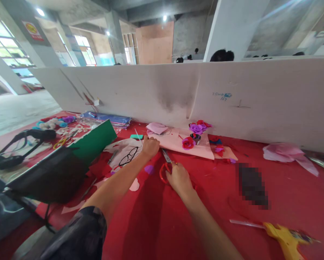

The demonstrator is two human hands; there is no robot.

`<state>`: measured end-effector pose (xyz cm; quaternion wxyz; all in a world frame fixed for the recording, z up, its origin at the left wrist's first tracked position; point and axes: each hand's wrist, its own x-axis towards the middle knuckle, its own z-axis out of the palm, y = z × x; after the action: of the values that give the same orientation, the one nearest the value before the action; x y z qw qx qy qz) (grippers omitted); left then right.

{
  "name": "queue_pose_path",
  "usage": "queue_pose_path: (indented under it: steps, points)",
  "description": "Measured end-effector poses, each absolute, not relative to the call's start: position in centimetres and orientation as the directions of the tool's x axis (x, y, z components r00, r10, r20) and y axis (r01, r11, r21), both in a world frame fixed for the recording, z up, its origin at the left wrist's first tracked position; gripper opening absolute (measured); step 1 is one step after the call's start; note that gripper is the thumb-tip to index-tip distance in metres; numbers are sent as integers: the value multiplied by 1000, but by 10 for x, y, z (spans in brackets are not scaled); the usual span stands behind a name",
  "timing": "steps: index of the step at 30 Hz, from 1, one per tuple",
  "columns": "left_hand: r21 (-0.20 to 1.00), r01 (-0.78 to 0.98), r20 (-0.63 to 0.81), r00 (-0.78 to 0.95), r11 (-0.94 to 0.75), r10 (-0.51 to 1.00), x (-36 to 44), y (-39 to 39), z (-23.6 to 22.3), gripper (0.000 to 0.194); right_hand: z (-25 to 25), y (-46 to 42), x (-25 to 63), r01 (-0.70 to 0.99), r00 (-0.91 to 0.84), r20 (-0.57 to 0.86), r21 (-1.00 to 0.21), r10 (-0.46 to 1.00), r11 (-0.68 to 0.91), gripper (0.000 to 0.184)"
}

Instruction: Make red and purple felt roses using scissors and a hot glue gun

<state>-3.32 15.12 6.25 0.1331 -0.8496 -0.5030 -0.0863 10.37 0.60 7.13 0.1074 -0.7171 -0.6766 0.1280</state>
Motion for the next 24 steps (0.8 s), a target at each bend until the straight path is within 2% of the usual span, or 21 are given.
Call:
queue_pose_path:
  steps: [8,14,19,24]
  points:
    - [-114,876,303,479,-468,824,-34,153,70,31,62,60,99,957,68,35,-285,997,-55,33]
    - [-97,879,293,473,-466,831,-35,152,71,29,61,50,112,974,79,49,-218,996,-66,31]
    - [-98,820,251,569,-564,783,-28,146,66,24,53,43,117,981,48,17,-190,999,-44,24]
    - [-145,738,263,670,-659,694,-17,145,59,21,39,59,125,985,50,69,-170,996,-38,28]
